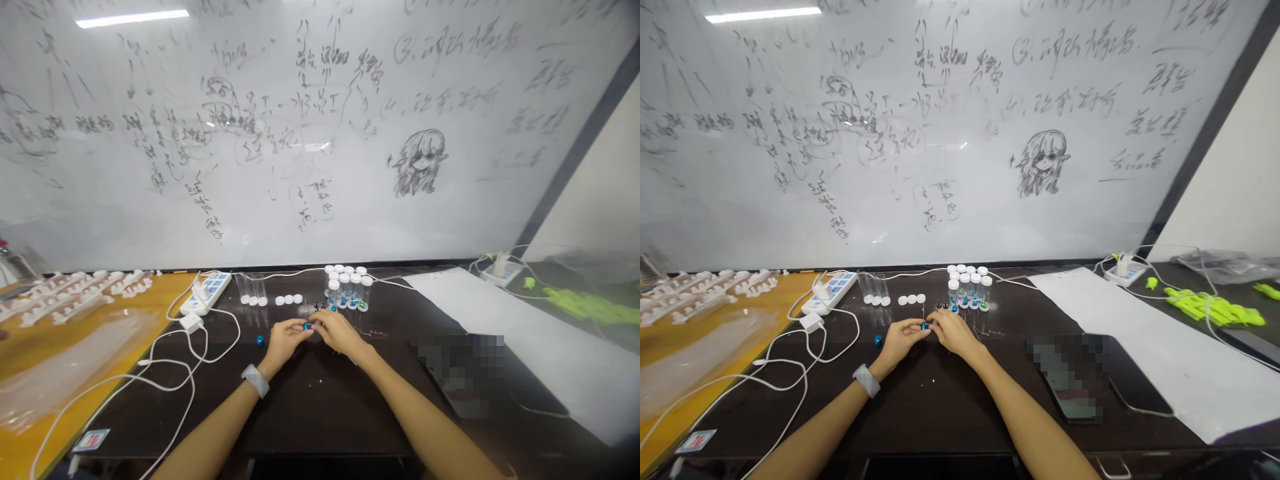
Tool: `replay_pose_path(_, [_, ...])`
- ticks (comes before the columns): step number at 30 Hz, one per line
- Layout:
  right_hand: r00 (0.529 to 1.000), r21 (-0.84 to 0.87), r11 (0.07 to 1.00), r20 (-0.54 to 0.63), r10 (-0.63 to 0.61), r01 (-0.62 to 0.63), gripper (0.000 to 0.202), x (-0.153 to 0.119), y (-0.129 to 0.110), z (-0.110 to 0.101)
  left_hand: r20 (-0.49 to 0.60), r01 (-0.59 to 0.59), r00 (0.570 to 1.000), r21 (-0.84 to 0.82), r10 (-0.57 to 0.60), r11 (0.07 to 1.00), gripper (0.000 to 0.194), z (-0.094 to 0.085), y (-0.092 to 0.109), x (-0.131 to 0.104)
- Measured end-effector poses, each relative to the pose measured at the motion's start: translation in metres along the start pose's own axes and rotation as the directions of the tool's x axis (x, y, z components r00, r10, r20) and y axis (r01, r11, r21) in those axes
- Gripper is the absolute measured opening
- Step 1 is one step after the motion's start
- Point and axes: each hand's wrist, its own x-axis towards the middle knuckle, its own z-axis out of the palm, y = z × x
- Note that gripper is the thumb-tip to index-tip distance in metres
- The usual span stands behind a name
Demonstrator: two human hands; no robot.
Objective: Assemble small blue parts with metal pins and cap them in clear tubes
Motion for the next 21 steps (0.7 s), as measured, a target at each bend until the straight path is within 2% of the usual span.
replay_pose_path(3, [0.999,-0.018,0.999,-0.021,0.031,-0.031,0.008,0.001,0.0002,0.0008,0.003,0.009,1.0,-0.021,-0.008,1.0,0.041,0.0002,-0.0014,0.0004])
replay_pose_path(9, [0.999,-0.157,0.987,-0.01,-0.036,0.034,0.02,0.0,-0.0052,-0.0002,0.003,-0.003,1.0,-0.029,0.003,1.0,0.04,0.0001,-0.0031,-0.0005])
replay_pose_path(16, [0.998,-0.048,0.997,0.03,-0.06,0.062,0.017,-0.0017,-0.0024,-0.0022,-0.024,0.001,1.0,-0.033,-0.002,0.999,0.04,0.0001,-0.0037,0.0001])
replay_pose_path(21, [1.0,-0.016,1.0,-0.02,0.005,-0.005,0.012,0.0006,0.0018,-0.0003,-0.03,-0.004,1.0,-0.026,0.004,1.0,0.041,0.0002,-0.003,0.0004])
